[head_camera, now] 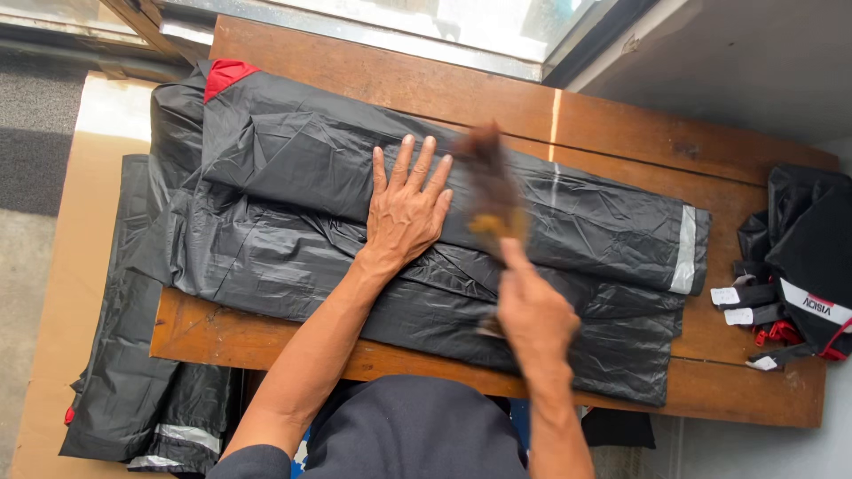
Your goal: The person uses a feather duster to clean a black fabric item with red accents laid out on a wooden table. They brush the surface repeatedly, folding the fabric over itself to clean different sections and ensure the entire item is dusted.
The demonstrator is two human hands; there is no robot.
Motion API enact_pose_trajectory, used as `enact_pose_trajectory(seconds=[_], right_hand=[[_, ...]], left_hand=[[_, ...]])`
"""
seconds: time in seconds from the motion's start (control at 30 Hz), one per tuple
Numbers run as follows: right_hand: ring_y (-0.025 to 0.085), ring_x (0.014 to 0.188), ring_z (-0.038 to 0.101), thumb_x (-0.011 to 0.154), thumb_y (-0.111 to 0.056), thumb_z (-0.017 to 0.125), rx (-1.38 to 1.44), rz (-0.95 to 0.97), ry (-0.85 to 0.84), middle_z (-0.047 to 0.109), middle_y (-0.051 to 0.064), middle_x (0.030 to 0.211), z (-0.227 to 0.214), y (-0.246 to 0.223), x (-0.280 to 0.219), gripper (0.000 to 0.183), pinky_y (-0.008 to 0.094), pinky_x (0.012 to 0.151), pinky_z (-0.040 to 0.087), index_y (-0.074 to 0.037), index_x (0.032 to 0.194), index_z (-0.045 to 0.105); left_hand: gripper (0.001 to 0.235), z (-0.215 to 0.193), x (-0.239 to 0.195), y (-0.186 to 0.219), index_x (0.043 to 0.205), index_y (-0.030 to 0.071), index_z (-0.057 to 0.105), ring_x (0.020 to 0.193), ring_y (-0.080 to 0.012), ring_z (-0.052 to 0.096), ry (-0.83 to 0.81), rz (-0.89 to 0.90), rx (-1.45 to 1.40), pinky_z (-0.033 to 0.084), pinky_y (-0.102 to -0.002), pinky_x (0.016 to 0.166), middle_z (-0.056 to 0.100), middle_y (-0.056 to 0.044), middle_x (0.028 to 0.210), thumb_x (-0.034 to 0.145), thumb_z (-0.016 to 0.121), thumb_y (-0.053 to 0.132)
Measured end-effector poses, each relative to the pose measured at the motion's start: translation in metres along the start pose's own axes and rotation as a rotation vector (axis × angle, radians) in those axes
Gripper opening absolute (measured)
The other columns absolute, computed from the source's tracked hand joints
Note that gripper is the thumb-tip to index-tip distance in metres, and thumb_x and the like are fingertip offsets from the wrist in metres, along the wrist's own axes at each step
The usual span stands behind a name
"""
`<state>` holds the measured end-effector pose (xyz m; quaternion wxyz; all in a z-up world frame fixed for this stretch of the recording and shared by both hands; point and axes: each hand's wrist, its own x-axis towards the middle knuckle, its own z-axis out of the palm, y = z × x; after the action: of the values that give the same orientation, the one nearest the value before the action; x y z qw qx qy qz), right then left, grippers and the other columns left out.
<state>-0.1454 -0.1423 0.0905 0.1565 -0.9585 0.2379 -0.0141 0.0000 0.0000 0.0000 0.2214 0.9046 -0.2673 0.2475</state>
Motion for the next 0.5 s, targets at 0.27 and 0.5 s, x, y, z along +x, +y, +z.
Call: enact_pose_trajectory(seconds=[0.27,0.5], right_hand=[[0.05,0.083,0.066,0.098,-0.034,0.046,-0.165,0.341,0.175,0.069,0.029,0.087,-0.001,0.111,0.023,0.042,0.058,0.072,0.05,-0.036,0.139,0.055],[0.032,0.09,0.067,0.091,-0.029,0.051,0.119,-0.231,0.139,0.069,-0.001,0.114,0.052,-0.016,-0.001,0.045,0.051,0.072,0.053,-0.04,0.135,0.052]], left_hand=[[0.04,0.001,0.0,0.002,0.131,0.014,0.059,0.137,-0.0367,0.033,0.032,-0.021,-0.009,0.012,-0.064,0.113,0.046,-0.014,0.144,0.097,0.05,0.032],[0.039,0.003,-0.001,-0.01,0.138,0.02,0.053,0.142,-0.0281,0.034,0.156,-0.211,-0.473,0.019,-0.053,0.118,0.039,-0.006,0.151,0.099,0.052,0.024]])
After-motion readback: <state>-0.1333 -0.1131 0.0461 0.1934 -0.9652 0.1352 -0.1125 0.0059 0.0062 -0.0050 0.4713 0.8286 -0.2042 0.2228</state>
